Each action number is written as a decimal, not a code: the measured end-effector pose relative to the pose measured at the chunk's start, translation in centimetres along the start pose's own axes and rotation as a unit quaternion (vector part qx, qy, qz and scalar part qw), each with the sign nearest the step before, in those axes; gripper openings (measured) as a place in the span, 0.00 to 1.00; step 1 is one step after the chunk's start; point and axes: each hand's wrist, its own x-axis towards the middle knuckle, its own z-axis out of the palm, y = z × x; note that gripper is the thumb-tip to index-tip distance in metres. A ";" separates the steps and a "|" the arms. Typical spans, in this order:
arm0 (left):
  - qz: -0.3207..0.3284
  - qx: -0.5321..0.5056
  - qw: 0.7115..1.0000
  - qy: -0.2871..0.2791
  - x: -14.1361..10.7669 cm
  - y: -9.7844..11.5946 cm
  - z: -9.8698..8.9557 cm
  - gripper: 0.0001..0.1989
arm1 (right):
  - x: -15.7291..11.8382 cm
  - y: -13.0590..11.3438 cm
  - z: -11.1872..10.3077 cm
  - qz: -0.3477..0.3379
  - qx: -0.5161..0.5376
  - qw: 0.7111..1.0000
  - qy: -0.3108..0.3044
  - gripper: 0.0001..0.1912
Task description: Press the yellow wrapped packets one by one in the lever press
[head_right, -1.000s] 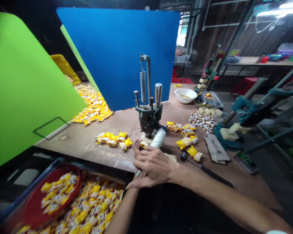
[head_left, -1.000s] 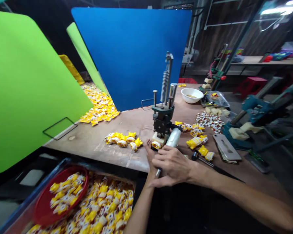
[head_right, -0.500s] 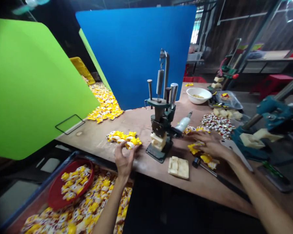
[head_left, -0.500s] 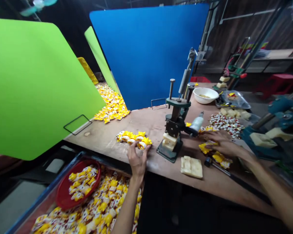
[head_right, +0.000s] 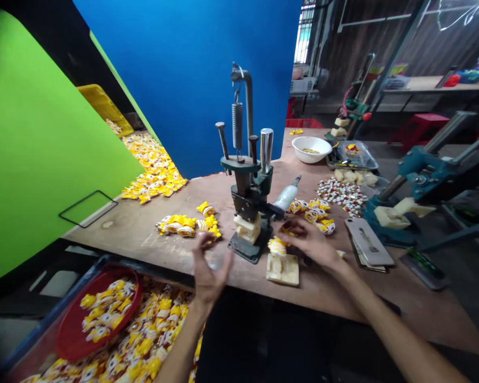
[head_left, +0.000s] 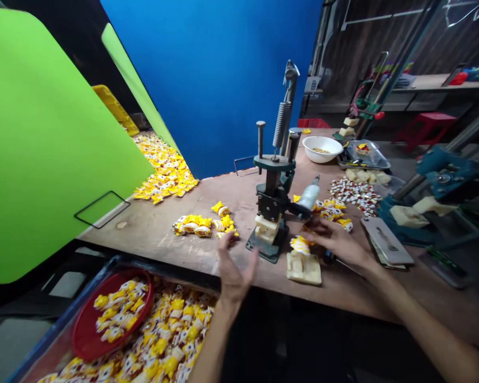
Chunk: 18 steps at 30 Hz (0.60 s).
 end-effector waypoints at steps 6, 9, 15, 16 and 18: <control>0.023 -0.075 0.992 -0.099 -5.1 3.1 2.4 0.27 | -1.3 0.7 8.4 0.100 0.165 0.981 -0.031 0.30; -0.065 -0.078 0.995 -0.010 -4.5 1.2 2.6 0.27 | -0.8 1.0 8.2 0.100 0.178 0.978 -0.030 0.28; -0.083 -0.055 0.994 0.042 -1.7 0.2 5.6 0.18 | -0.7 1.8 4.3 0.092 0.142 0.986 -0.008 0.27; -0.089 -0.053 0.994 0.045 -1.5 0.4 6.1 0.17 | -0.6 1.9 3.6 0.095 0.146 0.985 -0.005 0.26; -0.116 -0.055 0.991 0.049 -1.2 0.9 7.0 0.17 | 0.2 1.8 1.9 0.088 0.170 0.981 0.032 0.24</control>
